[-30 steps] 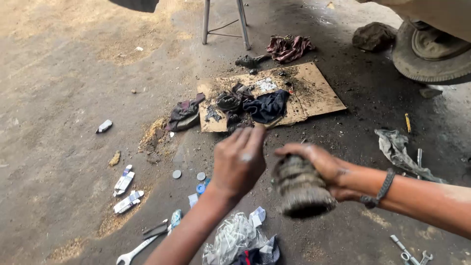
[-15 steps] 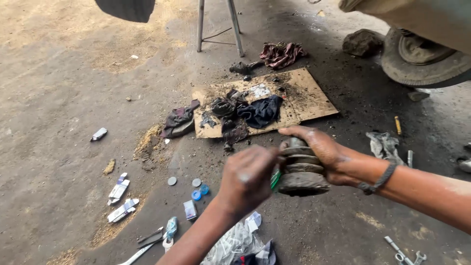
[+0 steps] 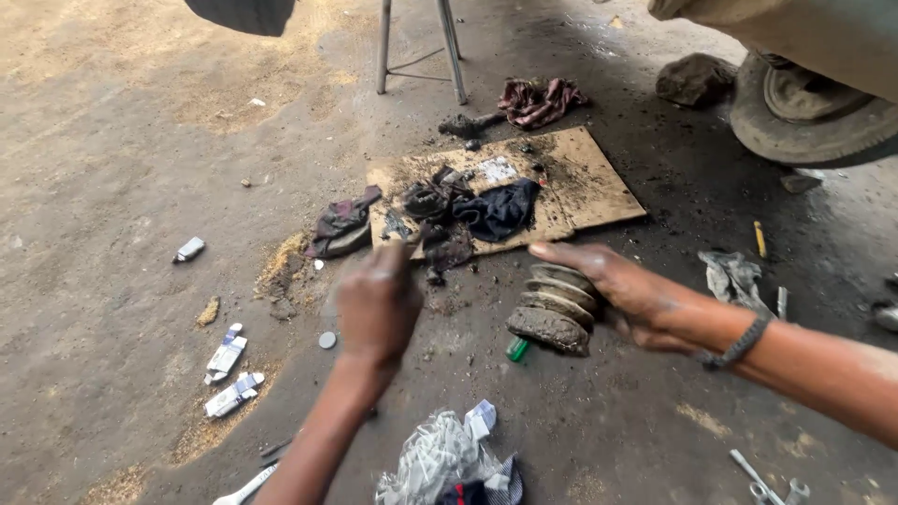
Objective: The person is cleaning and inspecting a black rubber boot and related mechanical components on a workshop floor.
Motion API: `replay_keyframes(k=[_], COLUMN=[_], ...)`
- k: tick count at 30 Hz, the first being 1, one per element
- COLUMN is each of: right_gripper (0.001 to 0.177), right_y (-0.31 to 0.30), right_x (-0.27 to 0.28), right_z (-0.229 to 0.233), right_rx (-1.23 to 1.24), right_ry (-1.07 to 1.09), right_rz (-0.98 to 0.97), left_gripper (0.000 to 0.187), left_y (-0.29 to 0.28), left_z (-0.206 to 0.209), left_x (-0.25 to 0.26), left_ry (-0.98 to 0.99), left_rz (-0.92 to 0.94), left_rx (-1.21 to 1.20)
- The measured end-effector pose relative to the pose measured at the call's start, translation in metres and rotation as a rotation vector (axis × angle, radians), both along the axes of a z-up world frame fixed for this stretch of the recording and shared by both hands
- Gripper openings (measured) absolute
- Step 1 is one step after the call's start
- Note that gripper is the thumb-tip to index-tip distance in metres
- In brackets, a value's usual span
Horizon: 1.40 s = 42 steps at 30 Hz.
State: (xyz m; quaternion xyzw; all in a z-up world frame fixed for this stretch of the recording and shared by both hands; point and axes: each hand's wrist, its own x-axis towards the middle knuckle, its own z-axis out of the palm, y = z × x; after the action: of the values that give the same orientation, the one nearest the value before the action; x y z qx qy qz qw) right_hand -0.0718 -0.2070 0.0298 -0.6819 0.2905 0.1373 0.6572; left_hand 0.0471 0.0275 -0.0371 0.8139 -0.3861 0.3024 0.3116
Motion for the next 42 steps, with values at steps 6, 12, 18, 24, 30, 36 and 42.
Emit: replay_keyframes(k=[6,12,18,24,30,36,42], right_gripper=[0.069,0.06,0.051,0.05,0.045,0.046,0.043], right_y=[-0.007,0.009,0.013,0.032,0.001,0.011,0.025], right_x=[0.006,0.013,0.017,0.023,0.044,0.044,0.043], right_z=[-0.016,-0.024,-0.047,-0.024,-0.047,-0.062,-0.034], right_rx=[-0.092,-0.039,-0.017,-0.027,0.075,0.126,0.128], right_ry=[-0.128,-0.164,-0.241,-0.105,-0.021,-0.062,-0.111], right_rz=[0.091,0.05,0.018,-0.058,-0.237,-0.189,-0.122], left_gripper=[0.009,0.014,0.011,0.03,0.032,0.037,0.04], left_y=[-0.002,-0.021,-0.034,-0.039,-0.031,-0.022,-0.035], left_z=[0.052,0.05,0.053,0.031,0.0,0.031,0.028], left_x=[-0.031,-0.065,-0.091,-0.099,-0.109,-0.094,-0.086], left_ry=[0.289,0.654,0.561,0.235,0.244,0.281,0.156], left_rz=[-0.196,-0.124,0.021,-0.051,-0.161,-0.04,-0.055], left_rx=[-0.151,-0.128,-0.101,-0.126,-0.077,-0.108,-0.079])
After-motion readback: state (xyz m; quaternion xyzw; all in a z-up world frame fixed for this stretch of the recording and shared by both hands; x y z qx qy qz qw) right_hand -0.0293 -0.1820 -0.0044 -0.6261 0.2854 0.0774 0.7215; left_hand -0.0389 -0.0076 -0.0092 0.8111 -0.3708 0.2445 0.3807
